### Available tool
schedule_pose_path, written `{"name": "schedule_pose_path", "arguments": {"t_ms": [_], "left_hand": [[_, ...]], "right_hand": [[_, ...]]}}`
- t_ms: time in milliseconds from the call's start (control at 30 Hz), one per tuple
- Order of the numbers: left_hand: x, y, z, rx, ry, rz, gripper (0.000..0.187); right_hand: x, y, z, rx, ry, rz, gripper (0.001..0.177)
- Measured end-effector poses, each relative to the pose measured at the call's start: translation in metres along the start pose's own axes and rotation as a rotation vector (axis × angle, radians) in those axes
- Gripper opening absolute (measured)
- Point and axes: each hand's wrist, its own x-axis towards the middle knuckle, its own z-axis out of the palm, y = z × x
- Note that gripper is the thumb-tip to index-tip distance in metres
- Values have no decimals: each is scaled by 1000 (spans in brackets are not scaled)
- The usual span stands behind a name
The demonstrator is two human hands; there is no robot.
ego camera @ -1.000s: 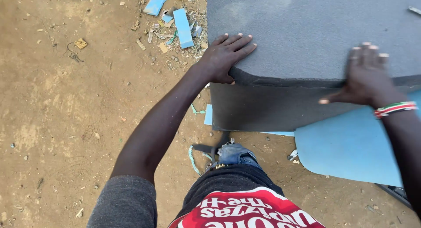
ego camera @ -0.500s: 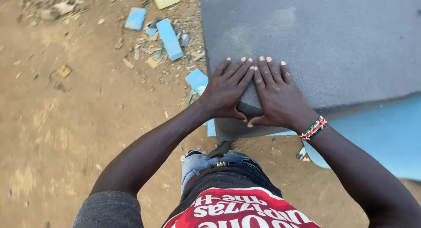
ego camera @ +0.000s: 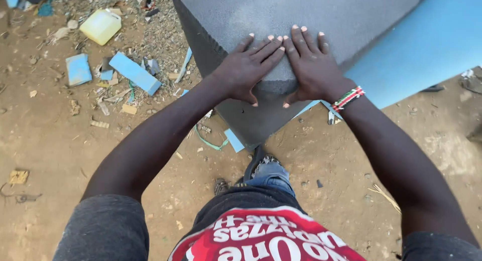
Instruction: Cutting and fitting thick foam blocks onto a furniture frame using a long blade
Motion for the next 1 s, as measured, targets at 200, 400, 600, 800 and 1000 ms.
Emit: {"name": "schedule_pose_path", "arguments": {"t_ms": [200, 400, 600, 800, 1000], "left_hand": [[-4, 6, 22, 99, 189, -22, 153], [-1, 4, 45, 172, 436, -14, 115], [4, 2, 56, 115, 641, -39, 70], [10, -9, 62, 76, 650, -54, 62], [3, -13, 12, -50, 21, -24, 138]], "right_hand": [[-7, -12, 9, -75, 129, 73, 167], [-15, -25, 10, -123, 296, 56, 135], [-3, -21, 34, -199, 476, 49, 79], [9, -10, 44, -209, 481, 68, 81], [-12, 17, -2, -58, 40, -17, 155]]}}
